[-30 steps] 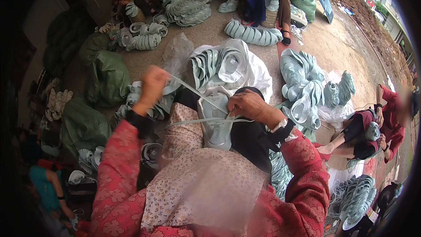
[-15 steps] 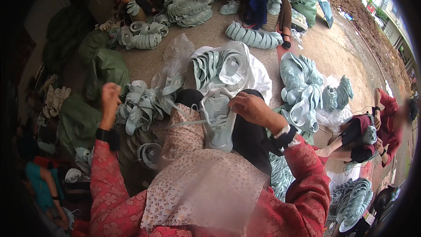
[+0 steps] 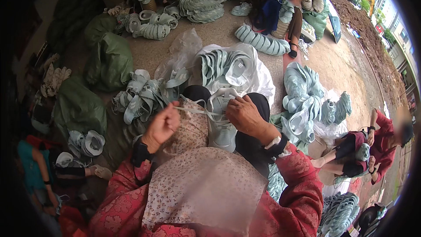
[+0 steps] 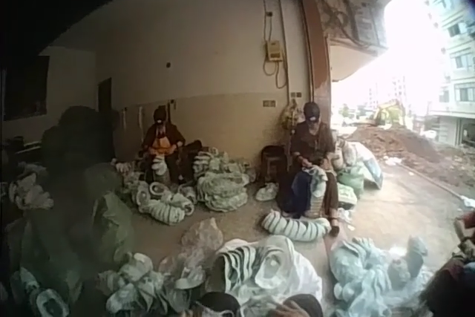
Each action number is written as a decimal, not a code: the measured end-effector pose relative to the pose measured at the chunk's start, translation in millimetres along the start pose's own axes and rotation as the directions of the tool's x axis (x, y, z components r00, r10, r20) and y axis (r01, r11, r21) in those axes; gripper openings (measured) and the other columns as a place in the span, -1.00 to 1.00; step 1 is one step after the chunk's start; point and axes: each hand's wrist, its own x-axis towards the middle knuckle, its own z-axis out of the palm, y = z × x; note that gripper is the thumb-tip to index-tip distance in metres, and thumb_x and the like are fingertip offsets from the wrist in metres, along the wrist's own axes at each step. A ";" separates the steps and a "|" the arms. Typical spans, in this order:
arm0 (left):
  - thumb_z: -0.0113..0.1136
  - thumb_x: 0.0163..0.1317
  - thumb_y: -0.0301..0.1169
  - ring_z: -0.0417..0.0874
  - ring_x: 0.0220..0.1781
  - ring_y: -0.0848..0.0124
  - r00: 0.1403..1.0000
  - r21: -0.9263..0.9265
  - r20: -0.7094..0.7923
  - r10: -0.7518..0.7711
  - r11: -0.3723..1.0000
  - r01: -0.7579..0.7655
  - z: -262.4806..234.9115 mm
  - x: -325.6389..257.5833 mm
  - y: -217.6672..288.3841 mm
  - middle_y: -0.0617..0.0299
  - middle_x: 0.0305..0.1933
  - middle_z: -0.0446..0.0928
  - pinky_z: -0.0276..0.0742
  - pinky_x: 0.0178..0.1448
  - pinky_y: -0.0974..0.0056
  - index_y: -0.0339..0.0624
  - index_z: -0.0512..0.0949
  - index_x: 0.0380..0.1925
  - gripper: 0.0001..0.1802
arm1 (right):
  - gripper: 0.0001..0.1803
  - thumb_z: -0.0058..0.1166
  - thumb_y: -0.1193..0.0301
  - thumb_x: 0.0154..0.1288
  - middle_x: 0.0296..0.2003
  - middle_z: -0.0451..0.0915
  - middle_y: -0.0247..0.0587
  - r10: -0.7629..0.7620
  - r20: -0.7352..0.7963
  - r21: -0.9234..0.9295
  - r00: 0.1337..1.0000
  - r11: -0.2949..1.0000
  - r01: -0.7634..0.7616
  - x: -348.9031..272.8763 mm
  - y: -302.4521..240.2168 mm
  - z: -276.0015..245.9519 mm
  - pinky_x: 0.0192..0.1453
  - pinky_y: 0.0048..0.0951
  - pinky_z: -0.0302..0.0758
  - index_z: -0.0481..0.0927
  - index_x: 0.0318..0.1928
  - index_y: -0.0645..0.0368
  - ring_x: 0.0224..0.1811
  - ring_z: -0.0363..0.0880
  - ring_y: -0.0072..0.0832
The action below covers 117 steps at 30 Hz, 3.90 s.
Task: The person is lacing a pair of athletic shoes while sitting in a workspace with many other shoe components.
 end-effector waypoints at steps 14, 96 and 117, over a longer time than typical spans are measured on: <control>-0.04 0.45 -0.39 0.40 -0.37 0.52 0.748 -0.007 -0.228 0.623 0.767 -0.641 -112.9 -113.3 145.6 0.28 -0.37 0.40 0.41 -0.26 0.40 -0.31 0.45 0.07 -0.71 | -0.79 -0.08 0.27 0.49 -0.60 0.23 -0.57 0.748 0.088 0.985 0.657 0.034 -0.172 -63.8 -35.0 -90.7 -0.58 -0.67 0.15 0.45 -0.26 0.12 -0.63 0.18 -0.77; 0.27 -0.08 -0.52 0.52 -0.29 0.07 0.676 0.624 0.600 -0.427 -0.279 -0.730 47.5 95.3 -5.4 0.15 -0.36 0.34 0.41 -0.23 0.10 -0.17 0.34 -0.50 -0.75 | -0.79 0.29 0.48 0.09 -0.41 0.53 -0.35 0.222 0.197 0.444 0.955 0.848 -0.289 20.9 -6.9 4.3 -0.31 -0.44 0.49 0.59 -0.23 0.08 -0.42 0.58 -0.47; 0.38 -0.12 -0.49 0.52 -0.38 0.24 0.768 0.760 0.552 -0.325 -0.184 -0.623 60.6 90.0 -15.4 0.19 -0.43 0.37 0.41 -0.30 0.22 -0.20 0.37 -0.60 -0.71 | -0.85 0.12 0.46 0.14 -0.32 0.57 -0.23 -0.085 -0.031 0.384 0.996 0.919 0.090 19.1 -3.1 14.5 -0.35 -0.24 0.53 0.58 -0.23 0.05 -0.34 0.61 -0.15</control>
